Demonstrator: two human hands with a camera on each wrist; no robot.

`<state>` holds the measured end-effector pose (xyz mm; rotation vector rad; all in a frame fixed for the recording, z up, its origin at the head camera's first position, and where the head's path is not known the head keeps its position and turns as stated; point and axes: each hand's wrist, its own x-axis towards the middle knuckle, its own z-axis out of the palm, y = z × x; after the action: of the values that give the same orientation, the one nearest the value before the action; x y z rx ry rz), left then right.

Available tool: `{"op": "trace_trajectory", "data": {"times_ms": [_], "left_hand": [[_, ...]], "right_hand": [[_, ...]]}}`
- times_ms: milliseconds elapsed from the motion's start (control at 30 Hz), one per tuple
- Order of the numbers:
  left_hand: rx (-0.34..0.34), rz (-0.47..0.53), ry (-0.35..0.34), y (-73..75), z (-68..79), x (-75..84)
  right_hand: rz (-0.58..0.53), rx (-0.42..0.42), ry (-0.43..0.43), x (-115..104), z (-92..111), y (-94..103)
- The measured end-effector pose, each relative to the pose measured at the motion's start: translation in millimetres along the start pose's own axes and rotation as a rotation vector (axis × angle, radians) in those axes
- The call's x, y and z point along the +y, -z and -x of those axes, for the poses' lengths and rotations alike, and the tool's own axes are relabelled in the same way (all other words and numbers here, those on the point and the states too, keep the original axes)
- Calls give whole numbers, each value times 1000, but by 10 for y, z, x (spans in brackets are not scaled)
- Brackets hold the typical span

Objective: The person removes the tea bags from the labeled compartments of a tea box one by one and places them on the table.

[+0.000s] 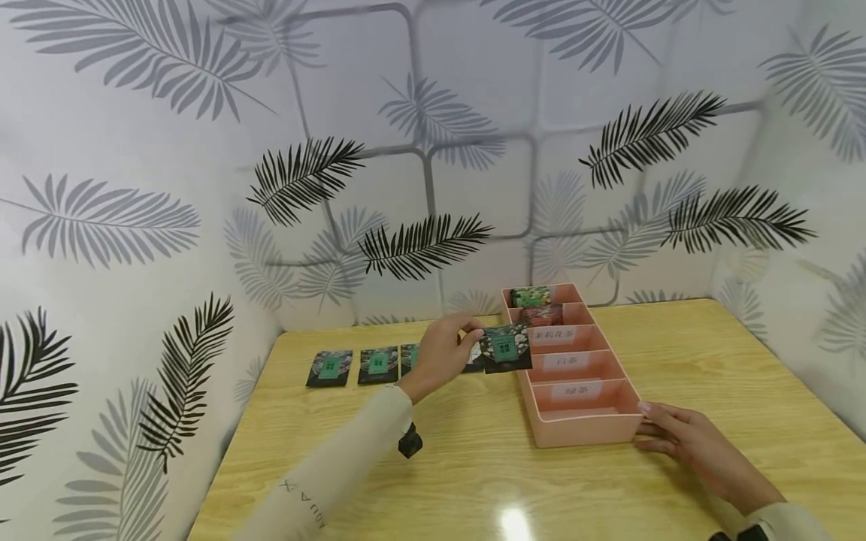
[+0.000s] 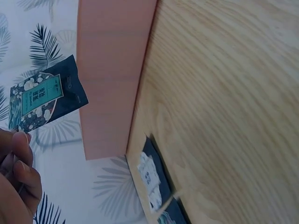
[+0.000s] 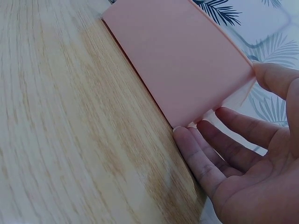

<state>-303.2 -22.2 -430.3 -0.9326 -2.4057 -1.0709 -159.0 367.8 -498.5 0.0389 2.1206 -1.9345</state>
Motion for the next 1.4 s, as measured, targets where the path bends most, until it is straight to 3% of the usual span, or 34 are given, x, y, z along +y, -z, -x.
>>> {"op": "trace_trajectory", "data": {"times_ms": [200, 433, 933, 1400], "left_hand": [[-40, 33, 29, 104, 164, -78], [-26, 71, 41, 206, 262, -136], [-39, 71, 80, 347, 474, -285], [-43, 59, 122, 509, 679, -405]], "right_hand": [[-30, -28, 12, 17, 20, 31], [-71, -39, 52, 12, 48, 31], [-26, 10, -29, 17, 2, 2], [-69, -6, -12, -2, -25, 8]]}}
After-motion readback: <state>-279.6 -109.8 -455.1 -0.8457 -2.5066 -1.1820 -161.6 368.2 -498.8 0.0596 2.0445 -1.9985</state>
